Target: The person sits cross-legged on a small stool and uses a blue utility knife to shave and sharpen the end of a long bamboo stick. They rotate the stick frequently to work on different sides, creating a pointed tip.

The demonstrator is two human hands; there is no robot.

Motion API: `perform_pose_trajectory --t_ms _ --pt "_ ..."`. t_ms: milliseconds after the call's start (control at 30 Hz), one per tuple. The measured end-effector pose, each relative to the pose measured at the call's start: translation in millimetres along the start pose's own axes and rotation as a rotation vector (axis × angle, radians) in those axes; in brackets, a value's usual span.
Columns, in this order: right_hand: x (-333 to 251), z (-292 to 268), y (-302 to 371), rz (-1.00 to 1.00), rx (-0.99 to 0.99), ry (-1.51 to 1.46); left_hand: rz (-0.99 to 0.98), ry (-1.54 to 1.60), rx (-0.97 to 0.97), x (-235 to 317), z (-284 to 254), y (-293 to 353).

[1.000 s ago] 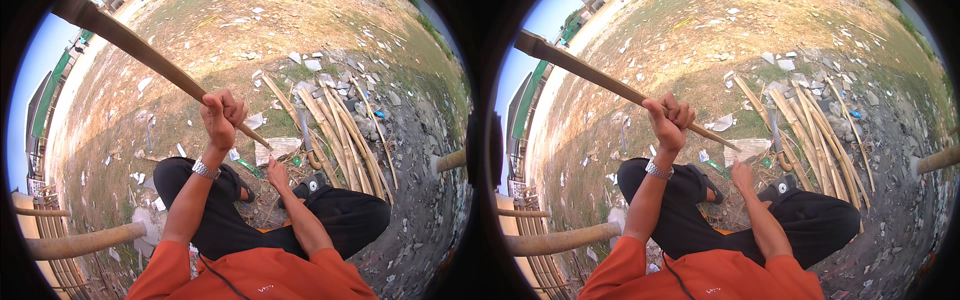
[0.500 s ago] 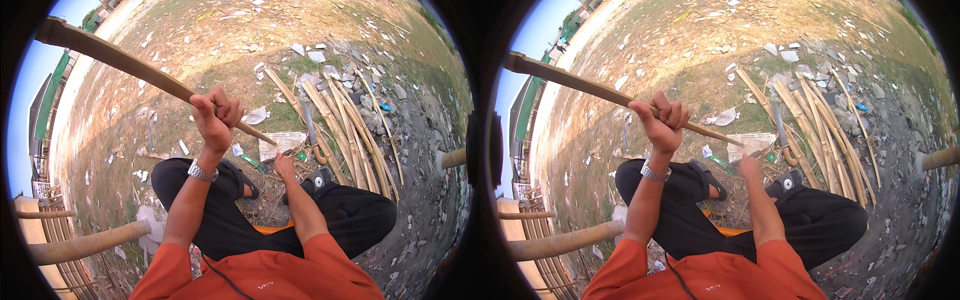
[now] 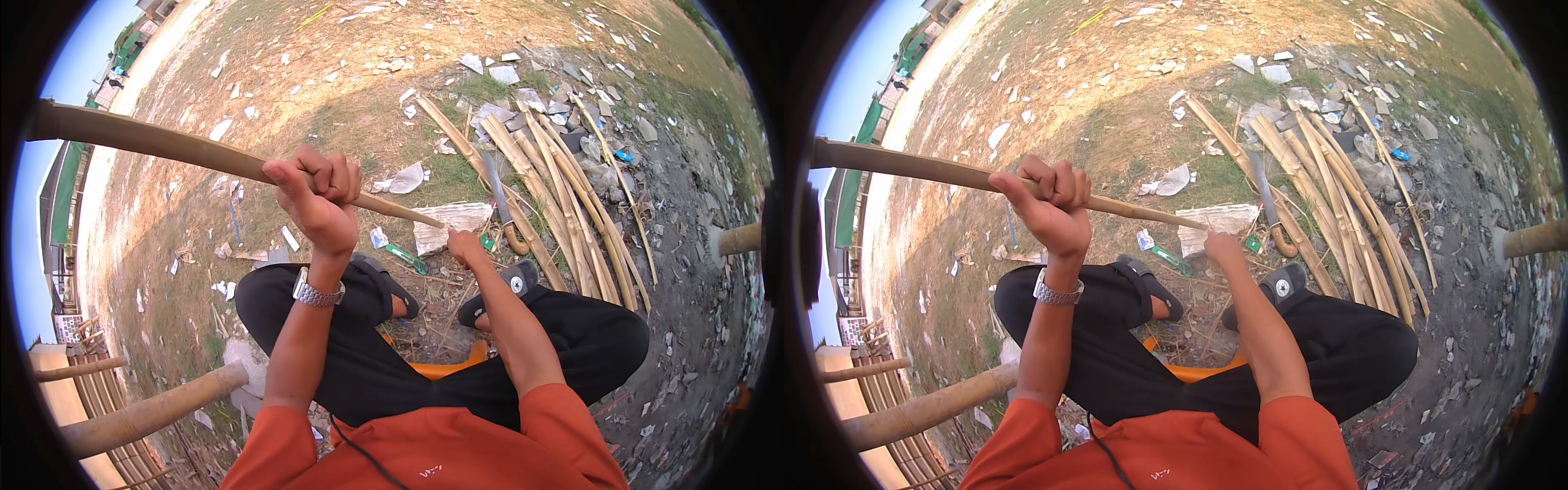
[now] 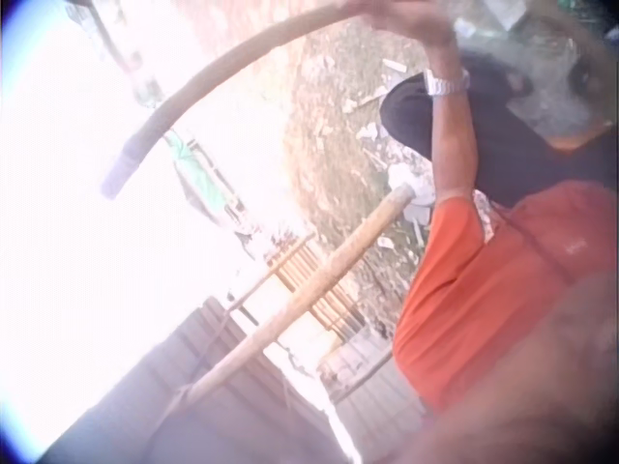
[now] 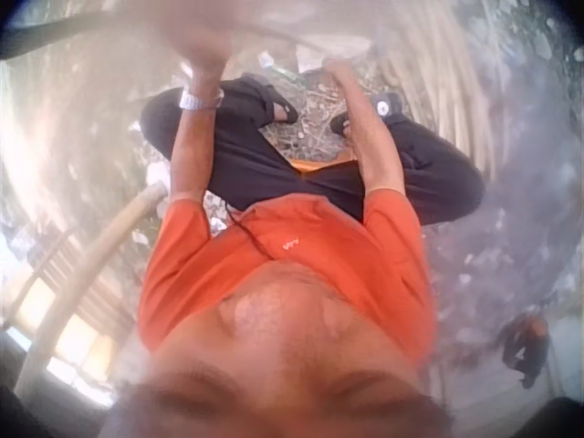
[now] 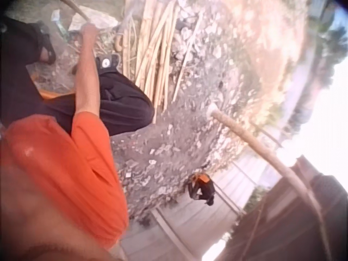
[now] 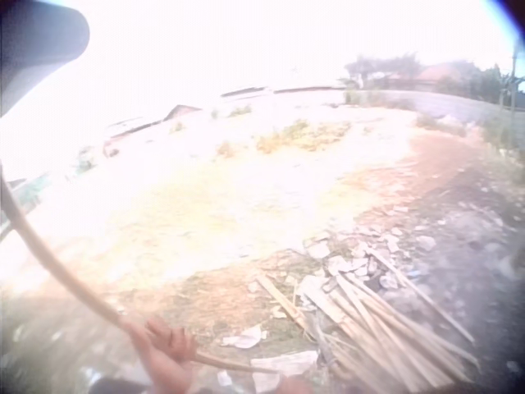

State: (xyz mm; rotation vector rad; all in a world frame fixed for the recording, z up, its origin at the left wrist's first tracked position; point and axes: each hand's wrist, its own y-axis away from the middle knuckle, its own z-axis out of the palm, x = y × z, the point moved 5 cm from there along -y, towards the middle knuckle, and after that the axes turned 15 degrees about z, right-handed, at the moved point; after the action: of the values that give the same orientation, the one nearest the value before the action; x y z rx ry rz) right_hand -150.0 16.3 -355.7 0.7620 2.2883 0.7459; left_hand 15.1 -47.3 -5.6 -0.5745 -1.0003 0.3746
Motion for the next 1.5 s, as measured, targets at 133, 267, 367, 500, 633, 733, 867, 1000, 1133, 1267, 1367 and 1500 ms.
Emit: perform_pose_trajectory --t_ms 133,267,367,500,633,733,867,1000,1133,1267,1367,1500 --pt "-75.2 -61.4 90.5 -0.086 -0.006 -0.369 0.035 -0.098 0.113 11.4 -21.7 7.7" --pt "-97.6 -71.8 172.4 -0.264 0.057 -0.536 0.072 -0.152 0.184 15.5 -25.0 7.9" --pt "-81.6 -39.8 175.6 -0.198 0.130 -0.458 0.092 -0.143 0.208 17.6 -20.6 11.2" --pt "-91.2 -47.0 181.1 -0.280 0.115 -0.503 0.112 -0.131 0.197 17.4 -25.6 10.6" --pt "-79.8 -33.3 162.6 -0.228 0.127 -0.510 0.106 -0.128 0.182 14.7 -18.2 12.0" --pt "-54.8 -17.3 132.1 -0.167 0.143 -0.503 0.114 -0.103 0.117 14.3 -15.1 8.8" --pt "-66.3 -20.5 134.0 -0.181 0.148 -0.533 0.102 -0.095 0.115 11.9 -9.5 13.4" --pt "-46.6 -11.1 116.6 -0.151 0.120 -0.496 0.089 -0.116 0.085 14.5 -4.3 15.0" --pt "-29.4 13.7 88.1 -0.068 0.166 -0.424 0.087 -0.067 0.042 12.2 1.1 14.7" --pt "-22.7 14.5 84.6 -0.044 0.163 -0.407 0.054 -0.039 0.011 10.9 -0.9 16.9" --pt "-15.0 27.0 60.9 0.090 0.113 -0.404 0.048 -0.027 0.005 10.4 0.0 16.8" --pt "-1.9 45.7 42.0 0.104 0.125 -0.439 0.021 -0.073 0.006 10.8 -5.1 15.8"
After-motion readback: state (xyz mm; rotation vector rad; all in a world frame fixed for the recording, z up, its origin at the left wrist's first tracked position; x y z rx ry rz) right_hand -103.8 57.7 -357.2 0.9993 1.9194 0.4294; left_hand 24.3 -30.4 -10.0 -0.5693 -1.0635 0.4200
